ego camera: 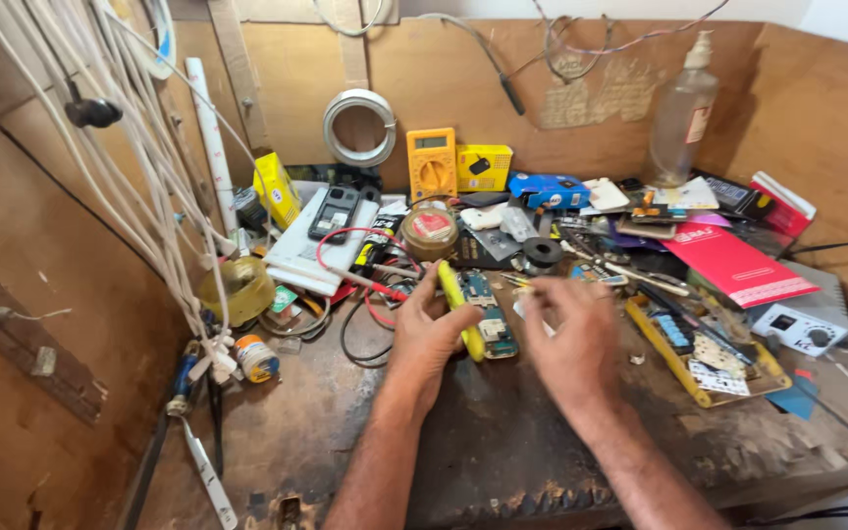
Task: The person uses a small metal tool to pry open the back cover of a yellow mobile phone. They remove the cover to reveal the internal circuit board and battery, then place the cover on the table. The person continues to manipulate the phone's internal components with the tool.
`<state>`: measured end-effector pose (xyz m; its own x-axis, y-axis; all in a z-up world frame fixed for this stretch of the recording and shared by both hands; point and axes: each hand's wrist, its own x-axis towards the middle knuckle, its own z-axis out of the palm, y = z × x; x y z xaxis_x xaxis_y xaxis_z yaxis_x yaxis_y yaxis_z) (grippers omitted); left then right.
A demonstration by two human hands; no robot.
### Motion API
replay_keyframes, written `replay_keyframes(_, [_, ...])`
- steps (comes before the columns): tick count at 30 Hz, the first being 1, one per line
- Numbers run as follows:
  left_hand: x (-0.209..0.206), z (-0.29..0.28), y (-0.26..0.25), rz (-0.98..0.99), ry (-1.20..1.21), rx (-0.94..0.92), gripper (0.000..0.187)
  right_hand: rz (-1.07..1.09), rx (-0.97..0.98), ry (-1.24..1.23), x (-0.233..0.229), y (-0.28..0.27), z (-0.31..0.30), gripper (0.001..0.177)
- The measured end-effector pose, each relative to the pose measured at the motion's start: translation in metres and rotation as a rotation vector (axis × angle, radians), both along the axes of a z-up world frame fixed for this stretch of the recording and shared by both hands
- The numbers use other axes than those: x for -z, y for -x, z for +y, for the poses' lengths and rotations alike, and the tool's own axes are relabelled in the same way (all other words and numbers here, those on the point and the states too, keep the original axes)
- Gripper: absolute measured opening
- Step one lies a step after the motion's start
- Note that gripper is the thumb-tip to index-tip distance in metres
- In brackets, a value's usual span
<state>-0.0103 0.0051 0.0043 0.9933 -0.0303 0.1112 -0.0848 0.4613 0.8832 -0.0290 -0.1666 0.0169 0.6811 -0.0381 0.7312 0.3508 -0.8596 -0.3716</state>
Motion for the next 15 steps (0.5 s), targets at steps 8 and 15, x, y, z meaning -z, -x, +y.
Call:
replay_keyframes(8, [0.006,-0.001,-0.007,0.056,0.117,0.022,0.054,0.245,-0.201,0.074,-0.004,0.013,0.015,0.060])
replay_keyframes(15, [0.017,0.002,-0.017,0.090,0.243,-0.007,0.055,0.285,-0.230,-0.063,-0.003,0.012,0.014,0.062])
